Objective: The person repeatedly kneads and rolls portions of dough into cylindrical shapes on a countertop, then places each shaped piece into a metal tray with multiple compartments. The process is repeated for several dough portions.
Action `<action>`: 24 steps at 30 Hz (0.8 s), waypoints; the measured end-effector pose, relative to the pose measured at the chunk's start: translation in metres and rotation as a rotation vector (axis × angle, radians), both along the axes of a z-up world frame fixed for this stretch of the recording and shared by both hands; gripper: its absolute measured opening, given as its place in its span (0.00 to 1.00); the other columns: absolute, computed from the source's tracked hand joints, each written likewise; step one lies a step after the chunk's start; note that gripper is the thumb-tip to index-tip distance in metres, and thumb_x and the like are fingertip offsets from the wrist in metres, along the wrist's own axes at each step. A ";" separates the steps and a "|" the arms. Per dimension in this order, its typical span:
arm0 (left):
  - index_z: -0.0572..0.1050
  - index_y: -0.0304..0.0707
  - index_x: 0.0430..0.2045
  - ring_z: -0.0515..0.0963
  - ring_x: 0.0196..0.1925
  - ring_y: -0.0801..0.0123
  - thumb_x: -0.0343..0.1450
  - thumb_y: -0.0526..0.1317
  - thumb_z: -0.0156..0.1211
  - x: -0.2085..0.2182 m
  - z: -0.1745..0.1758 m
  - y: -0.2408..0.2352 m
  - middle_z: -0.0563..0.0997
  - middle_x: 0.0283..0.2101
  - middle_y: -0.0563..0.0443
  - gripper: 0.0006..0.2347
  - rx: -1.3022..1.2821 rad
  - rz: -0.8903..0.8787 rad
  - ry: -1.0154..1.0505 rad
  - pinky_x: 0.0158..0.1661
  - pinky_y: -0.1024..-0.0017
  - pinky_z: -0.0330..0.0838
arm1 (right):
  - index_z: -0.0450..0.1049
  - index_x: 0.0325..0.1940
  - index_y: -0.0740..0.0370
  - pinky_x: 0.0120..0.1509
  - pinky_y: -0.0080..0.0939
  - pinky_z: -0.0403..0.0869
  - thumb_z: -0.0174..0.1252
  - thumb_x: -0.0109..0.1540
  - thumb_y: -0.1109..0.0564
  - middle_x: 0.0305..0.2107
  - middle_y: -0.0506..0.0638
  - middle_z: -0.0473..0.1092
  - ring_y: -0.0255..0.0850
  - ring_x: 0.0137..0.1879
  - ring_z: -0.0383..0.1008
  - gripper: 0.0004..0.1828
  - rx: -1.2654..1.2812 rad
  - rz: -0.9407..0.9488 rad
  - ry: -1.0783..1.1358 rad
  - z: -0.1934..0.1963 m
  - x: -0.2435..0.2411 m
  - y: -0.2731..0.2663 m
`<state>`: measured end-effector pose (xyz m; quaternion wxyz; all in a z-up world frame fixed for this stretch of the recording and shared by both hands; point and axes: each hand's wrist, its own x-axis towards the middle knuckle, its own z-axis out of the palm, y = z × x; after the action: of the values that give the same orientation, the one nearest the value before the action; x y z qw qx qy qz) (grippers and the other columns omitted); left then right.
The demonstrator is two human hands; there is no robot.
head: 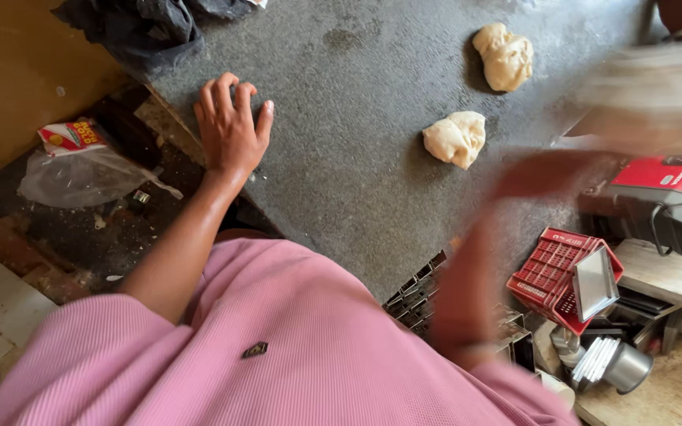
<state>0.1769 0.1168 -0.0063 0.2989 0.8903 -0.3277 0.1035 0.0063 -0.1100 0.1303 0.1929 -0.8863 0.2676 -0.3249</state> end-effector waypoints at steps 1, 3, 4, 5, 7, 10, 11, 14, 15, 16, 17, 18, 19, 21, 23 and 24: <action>0.71 0.39 0.48 0.67 0.60 0.49 0.80 0.49 0.61 0.001 0.003 -0.001 0.69 0.57 0.42 0.14 -0.010 -0.009 0.020 0.52 0.51 0.64 | 0.73 0.50 0.64 0.54 0.59 0.72 0.56 0.68 0.48 0.40 0.61 0.70 0.57 0.48 0.72 0.16 -0.180 0.070 0.117 -0.024 0.011 0.026; 0.71 0.40 0.48 0.68 0.61 0.48 0.80 0.49 0.62 -0.007 0.010 -0.007 0.69 0.58 0.42 0.14 -0.026 0.002 0.025 0.54 0.50 0.65 | 0.73 0.50 0.65 0.54 0.60 0.71 0.57 0.68 0.50 0.41 0.62 0.69 0.59 0.49 0.71 0.15 -0.332 0.199 0.295 -0.056 0.007 0.061; 0.71 0.40 0.48 0.68 0.61 0.47 0.80 0.49 0.62 -0.006 0.014 -0.006 0.69 0.58 0.42 0.14 -0.028 0.005 0.015 0.55 0.50 0.65 | 0.73 0.50 0.65 0.54 0.60 0.70 0.58 0.68 0.51 0.41 0.62 0.69 0.60 0.49 0.70 0.15 -0.348 0.229 0.323 -0.065 0.000 0.073; 0.71 0.40 0.48 0.68 0.60 0.47 0.79 0.49 0.62 -0.006 0.018 -0.007 0.69 0.58 0.42 0.14 -0.023 0.006 0.011 0.55 0.49 0.65 | 0.75 0.51 0.61 0.57 0.60 0.70 0.56 0.70 0.55 0.39 0.60 0.69 0.58 0.49 0.71 0.09 -0.264 0.180 0.362 -0.072 -0.004 0.077; 0.71 0.39 0.48 0.68 0.60 0.46 0.77 0.49 0.62 0.010 0.022 -0.004 0.69 0.57 0.41 0.15 -0.002 0.017 -0.016 0.54 0.48 0.65 | 0.75 0.51 0.58 0.60 0.60 0.69 0.55 0.71 0.56 0.42 0.60 0.69 0.58 0.52 0.70 0.07 -0.180 0.118 0.349 -0.085 0.007 0.065; 0.70 0.39 0.48 0.68 0.61 0.47 0.77 0.48 0.62 -0.005 0.018 -0.009 0.69 0.58 0.42 0.14 0.025 0.010 0.045 0.55 0.48 0.65 | 0.71 0.53 0.61 0.61 0.63 0.64 0.56 0.70 0.47 0.51 0.65 0.67 0.62 0.58 0.65 0.16 -0.287 -0.009 0.337 -0.093 0.022 0.006; 0.70 0.39 0.48 0.68 0.61 0.46 0.78 0.49 0.62 0.000 0.017 -0.008 0.69 0.58 0.42 0.14 0.025 0.005 0.044 0.55 0.49 0.65 | 0.71 0.56 0.61 0.61 0.64 0.62 0.55 0.70 0.45 0.53 0.66 0.65 0.61 0.59 0.63 0.20 -0.369 -0.062 0.339 -0.100 0.045 -0.016; 0.71 0.40 0.48 0.68 0.61 0.46 0.78 0.49 0.61 -0.003 0.016 -0.008 0.69 0.58 0.41 0.14 0.034 0.013 0.050 0.55 0.49 0.65 | 0.73 0.54 0.62 0.52 0.60 0.63 0.50 0.68 0.43 0.49 0.64 0.66 0.58 0.54 0.64 0.22 -0.379 -0.255 0.350 -0.114 0.103 -0.075; 0.71 0.40 0.48 0.69 0.61 0.46 0.78 0.49 0.61 0.000 0.016 -0.011 0.70 0.58 0.42 0.14 0.038 0.024 0.044 0.55 0.49 0.65 | 0.73 0.51 0.64 0.53 0.61 0.65 0.49 0.67 0.44 0.44 0.62 0.69 0.55 0.51 0.67 0.21 -0.204 -0.287 0.347 -0.113 0.118 -0.088; 0.71 0.41 0.47 0.69 0.61 0.46 0.77 0.49 0.61 -0.001 0.018 -0.010 0.70 0.58 0.42 0.14 0.050 0.031 0.042 0.55 0.49 0.65 | 0.74 0.48 0.63 0.53 0.59 0.66 0.48 0.70 0.44 0.42 0.61 0.69 0.54 0.49 0.67 0.20 -0.177 -0.202 0.404 -0.113 0.122 -0.089; 0.71 0.40 0.47 0.69 0.61 0.46 0.77 0.49 0.61 -0.001 0.019 -0.009 0.70 0.58 0.42 0.14 0.053 0.030 0.042 0.56 0.48 0.65 | 0.74 0.45 0.63 0.52 0.58 0.67 0.46 0.73 0.45 0.40 0.61 0.70 0.54 0.48 0.68 0.20 -0.150 -0.116 0.460 -0.110 0.116 -0.082; 0.71 0.40 0.47 0.69 0.61 0.46 0.77 0.49 0.61 -0.003 0.021 -0.011 0.70 0.58 0.42 0.14 0.051 0.028 0.045 0.56 0.48 0.66 | 0.75 0.42 0.63 0.52 0.56 0.68 0.44 0.76 0.45 0.38 0.60 0.71 0.53 0.47 0.69 0.22 -0.127 -0.031 0.515 -0.105 0.107 -0.074; 0.71 0.40 0.47 0.69 0.61 0.46 0.78 0.49 0.61 -0.003 0.022 -0.012 0.70 0.58 0.42 0.14 0.050 0.026 0.047 0.56 0.48 0.66 | 0.75 0.41 0.64 0.49 0.56 0.67 0.46 0.75 0.47 0.36 0.60 0.71 0.54 0.45 0.69 0.21 -0.151 0.018 0.412 -0.099 0.092 -0.060; 0.71 0.40 0.47 0.69 0.60 0.46 0.77 0.49 0.60 -0.002 0.025 -0.014 0.70 0.57 0.41 0.14 0.058 0.029 0.044 0.54 0.49 0.66 | 0.75 0.40 0.64 0.48 0.55 0.65 0.49 0.72 0.49 0.36 0.61 0.71 0.55 0.44 0.69 0.18 -0.264 0.073 0.283 -0.088 0.051 -0.018; 0.71 0.40 0.47 0.69 0.60 0.45 0.77 0.49 0.60 0.009 0.023 -0.018 0.70 0.57 0.41 0.14 0.067 0.034 0.017 0.54 0.49 0.66 | 0.74 0.38 0.62 0.50 0.54 0.65 0.51 0.70 0.49 0.36 0.60 0.70 0.55 0.45 0.69 0.16 -0.312 0.059 0.277 -0.086 0.042 0.005; 0.71 0.40 0.47 0.68 0.61 0.46 0.77 0.49 0.60 0.001 0.022 -0.015 0.70 0.57 0.41 0.14 0.077 0.025 0.018 0.55 0.49 0.66 | 0.74 0.36 0.61 0.51 0.56 0.65 0.53 0.70 0.49 0.34 0.58 0.70 0.55 0.44 0.69 0.15 -0.264 0.036 0.321 -0.085 0.030 0.014</action>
<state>0.1781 0.1019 0.0160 0.2663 0.9060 -0.3176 0.0865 0.0366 -0.0960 0.0455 0.0360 -0.9489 0.2342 -0.2084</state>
